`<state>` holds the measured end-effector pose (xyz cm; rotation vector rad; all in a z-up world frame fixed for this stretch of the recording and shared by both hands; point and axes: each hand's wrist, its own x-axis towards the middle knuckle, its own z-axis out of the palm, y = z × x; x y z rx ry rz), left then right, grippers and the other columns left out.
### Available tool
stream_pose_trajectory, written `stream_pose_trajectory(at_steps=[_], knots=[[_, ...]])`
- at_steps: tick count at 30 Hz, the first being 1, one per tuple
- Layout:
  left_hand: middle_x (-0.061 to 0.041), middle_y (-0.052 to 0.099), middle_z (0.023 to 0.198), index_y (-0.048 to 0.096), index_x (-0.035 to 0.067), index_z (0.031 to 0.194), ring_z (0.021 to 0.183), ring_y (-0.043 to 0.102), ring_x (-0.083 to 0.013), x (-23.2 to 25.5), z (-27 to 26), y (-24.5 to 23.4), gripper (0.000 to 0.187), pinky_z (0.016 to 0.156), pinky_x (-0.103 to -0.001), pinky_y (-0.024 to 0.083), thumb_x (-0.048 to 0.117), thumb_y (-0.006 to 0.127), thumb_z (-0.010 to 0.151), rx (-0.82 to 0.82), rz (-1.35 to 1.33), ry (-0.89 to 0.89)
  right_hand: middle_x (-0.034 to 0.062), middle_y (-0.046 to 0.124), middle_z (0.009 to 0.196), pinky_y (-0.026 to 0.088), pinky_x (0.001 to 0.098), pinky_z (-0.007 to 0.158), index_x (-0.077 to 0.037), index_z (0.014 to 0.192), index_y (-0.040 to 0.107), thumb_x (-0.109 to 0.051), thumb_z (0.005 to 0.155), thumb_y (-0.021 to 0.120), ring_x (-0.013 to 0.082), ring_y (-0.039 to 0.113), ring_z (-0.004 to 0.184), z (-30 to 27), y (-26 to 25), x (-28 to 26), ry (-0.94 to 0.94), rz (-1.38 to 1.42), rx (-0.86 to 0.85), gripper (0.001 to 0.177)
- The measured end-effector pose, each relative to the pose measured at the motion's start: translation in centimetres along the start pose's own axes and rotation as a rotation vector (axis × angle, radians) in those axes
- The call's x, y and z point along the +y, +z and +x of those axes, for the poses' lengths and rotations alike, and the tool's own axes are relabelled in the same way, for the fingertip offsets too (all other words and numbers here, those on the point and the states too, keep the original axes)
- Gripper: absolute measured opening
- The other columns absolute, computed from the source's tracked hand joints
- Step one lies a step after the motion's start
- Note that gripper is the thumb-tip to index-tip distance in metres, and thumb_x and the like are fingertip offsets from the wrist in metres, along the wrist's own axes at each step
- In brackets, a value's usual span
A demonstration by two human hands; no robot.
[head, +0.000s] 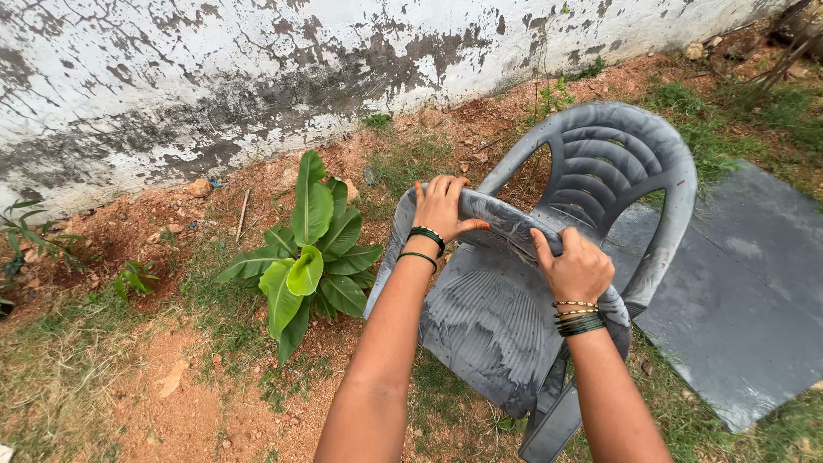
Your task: The person picks up a gray plastic chair by its seat and backrest, moves it several feet, and sets it down near a table.
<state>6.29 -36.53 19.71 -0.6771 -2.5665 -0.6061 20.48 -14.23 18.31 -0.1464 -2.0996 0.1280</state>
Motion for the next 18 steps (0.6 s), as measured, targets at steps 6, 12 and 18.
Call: stream_pose_trajectory(at_steps=[6,12,18], knots=[[-0.010,0.056,0.134,0.058,0.014,0.131,0.136,0.042,-0.0348,-3.8,-1.1,2.5,0.093,0.114,-0.068,0.024,0.067,0.086,0.060,0.083,-0.034,-0.028,0.0053,0.060,0.063,0.046,0.0392,0.055,-0.013,0.077,0.063,-0.059,0.091,0.079,0.0263,0.061,0.058,-1.3,-0.5,0.3,0.027,0.012,0.008,0.051],[-0.010,0.060,0.117,0.065,0.012,0.117,0.128,0.046,-0.0374,-3.7,-3.2,2.3,0.080,0.110,-0.053,0.038,0.054,0.092,0.054,0.123,-0.142,-0.018,0.0061,0.062,0.064,0.046,0.0386,0.054,-0.012,0.080,0.067,-0.059,0.088,0.080,0.0267,0.063,0.060,-3.0,-1.6,0.3,0.052,0.078,-0.030,0.049],[-0.009,0.062,0.117,0.066,0.008,0.110,0.126,0.049,-0.0366,-2.8,-5.9,1.6,0.076,0.106,-0.048,0.043,0.045,0.096,0.050,0.136,-0.179,-0.049,0.0078,0.062,0.063,0.047,0.0393,0.055,-0.010,0.081,0.070,-0.057,0.084,0.082,0.0282,0.063,0.060,-5.4,-3.4,0.5,0.089,0.144,-0.075,0.049]])
